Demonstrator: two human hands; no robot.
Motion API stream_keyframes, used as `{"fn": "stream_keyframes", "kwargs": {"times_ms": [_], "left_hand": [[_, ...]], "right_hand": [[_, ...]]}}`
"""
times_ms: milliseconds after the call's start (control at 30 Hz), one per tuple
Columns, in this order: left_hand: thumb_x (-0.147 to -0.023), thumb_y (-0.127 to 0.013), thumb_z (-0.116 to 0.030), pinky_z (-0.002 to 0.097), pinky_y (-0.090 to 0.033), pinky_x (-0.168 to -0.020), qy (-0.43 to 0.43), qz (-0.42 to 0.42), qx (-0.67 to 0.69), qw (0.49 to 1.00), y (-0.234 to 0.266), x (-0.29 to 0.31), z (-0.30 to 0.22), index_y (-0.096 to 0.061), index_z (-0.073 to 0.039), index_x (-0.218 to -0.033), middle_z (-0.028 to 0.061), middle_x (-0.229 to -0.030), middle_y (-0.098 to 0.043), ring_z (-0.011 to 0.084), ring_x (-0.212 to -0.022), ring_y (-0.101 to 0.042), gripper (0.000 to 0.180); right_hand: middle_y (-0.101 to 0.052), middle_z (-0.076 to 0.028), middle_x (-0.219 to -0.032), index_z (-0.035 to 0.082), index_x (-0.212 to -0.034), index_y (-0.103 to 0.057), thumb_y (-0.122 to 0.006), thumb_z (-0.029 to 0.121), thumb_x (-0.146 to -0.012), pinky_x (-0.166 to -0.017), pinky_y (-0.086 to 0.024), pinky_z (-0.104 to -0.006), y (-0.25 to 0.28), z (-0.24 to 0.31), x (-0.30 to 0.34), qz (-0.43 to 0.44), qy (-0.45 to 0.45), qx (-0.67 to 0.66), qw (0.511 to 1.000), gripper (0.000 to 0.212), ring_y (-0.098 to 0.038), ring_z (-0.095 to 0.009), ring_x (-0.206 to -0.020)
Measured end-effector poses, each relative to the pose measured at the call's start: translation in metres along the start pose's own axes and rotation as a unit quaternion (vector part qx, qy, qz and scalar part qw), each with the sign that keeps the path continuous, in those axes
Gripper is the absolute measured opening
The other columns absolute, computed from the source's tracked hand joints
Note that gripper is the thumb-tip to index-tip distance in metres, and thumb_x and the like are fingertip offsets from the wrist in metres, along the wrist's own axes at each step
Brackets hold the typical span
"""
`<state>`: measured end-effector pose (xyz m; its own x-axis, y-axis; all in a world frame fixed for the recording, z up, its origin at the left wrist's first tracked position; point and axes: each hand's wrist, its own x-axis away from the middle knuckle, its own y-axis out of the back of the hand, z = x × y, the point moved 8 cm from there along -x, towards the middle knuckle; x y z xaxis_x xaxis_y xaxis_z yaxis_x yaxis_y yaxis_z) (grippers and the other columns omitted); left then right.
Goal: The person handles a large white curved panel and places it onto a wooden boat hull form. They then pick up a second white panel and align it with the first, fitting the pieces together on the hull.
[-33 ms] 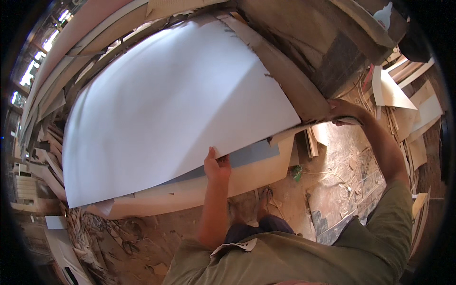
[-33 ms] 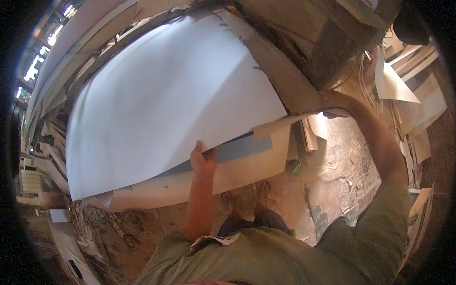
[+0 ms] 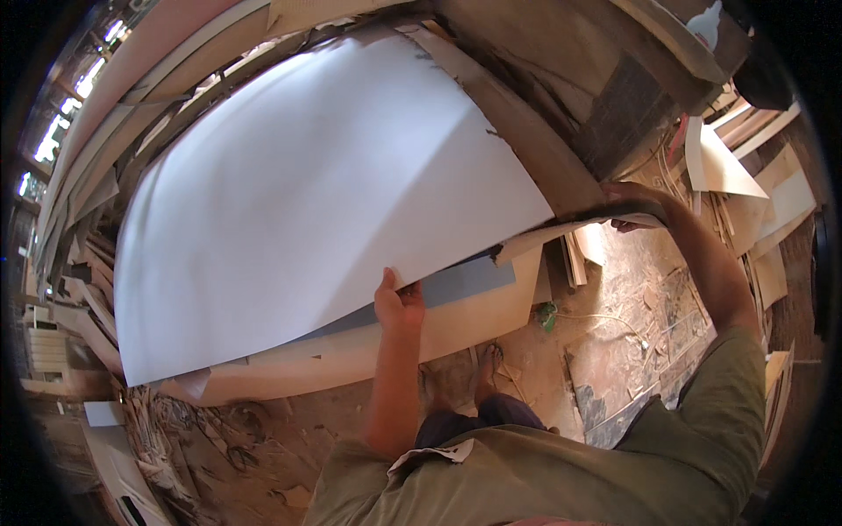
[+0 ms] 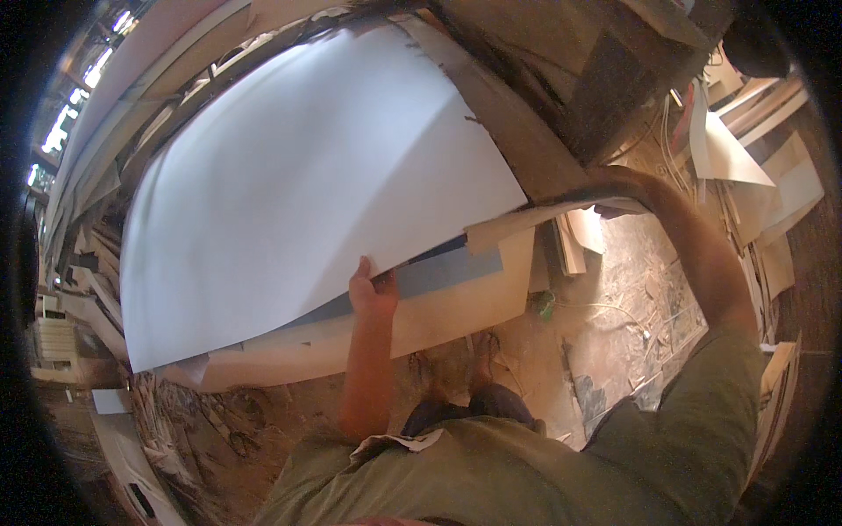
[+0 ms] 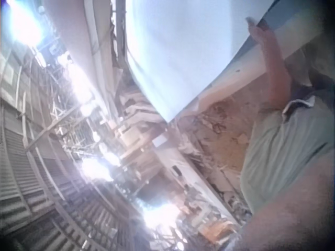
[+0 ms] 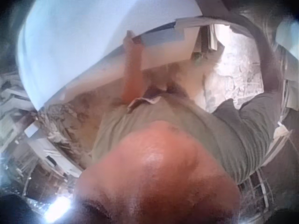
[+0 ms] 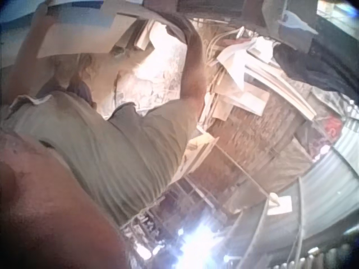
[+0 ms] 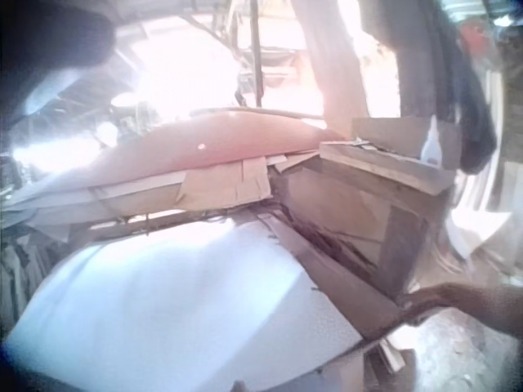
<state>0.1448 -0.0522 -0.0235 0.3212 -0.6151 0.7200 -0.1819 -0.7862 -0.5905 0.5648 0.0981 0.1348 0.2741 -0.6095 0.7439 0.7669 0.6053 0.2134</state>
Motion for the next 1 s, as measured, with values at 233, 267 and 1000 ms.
{"fn": "stream_keyframes", "kwargs": {"times_ms": [233,267,1000], "left_hand": [[-0.098,-0.054,-0.018,0.037,-0.051,-0.089,0.019,-0.003,0.008,1.0,-0.015,0.01,-0.012,-0.055,-0.005,-0.115,0.0092,-0.112,-0.059,0.0235,-0.103,-0.059,0.022],[-0.097,-0.055,-0.018,0.0373,-0.051,-0.09,0.027,0.0,0.01,1.0,-0.019,0.012,-0.013,-0.055,-0.005,-0.115,0.0092,-0.112,-0.059,0.0236,-0.103,-0.059,0.023],[-0.094,-0.056,-0.007,0.0375,-0.055,-0.092,-0.05,-0.01,-0.002,0.999,-0.016,0.048,-0.06,-0.053,0.001,-0.112,0.0127,-0.111,-0.061,0.0264,-0.103,-0.062,0.02]], "right_hand": [[-0.062,-0.016,-0.109,0.01,-0.143,-0.033,-0.073,-0.003,-0.073,-0.076,-0.056,-0.0379,0.001,-0.08,-0.006,0.015,0.002,-0.083,0.996,0.082,-0.063,-0.024,-0.097],[-0.063,-0.014,-0.105,0.01,-0.141,-0.036,-0.074,0.002,-0.072,-0.075,-0.056,-0.0378,0.007,-0.098,-0.011,-0.034,-0.028,-0.056,0.997,0.079,-0.064,-0.024,-0.094],[-0.063,-0.028,-0.11,0.004,-0.115,-0.064,-0.059,0.038,-0.087,-0.092,-0.047,-0.0454,-0.095,-0.082,-0.241,-0.308,0.203,0.171,0.914,0.045,-0.062,-0.036,-0.107]]}}
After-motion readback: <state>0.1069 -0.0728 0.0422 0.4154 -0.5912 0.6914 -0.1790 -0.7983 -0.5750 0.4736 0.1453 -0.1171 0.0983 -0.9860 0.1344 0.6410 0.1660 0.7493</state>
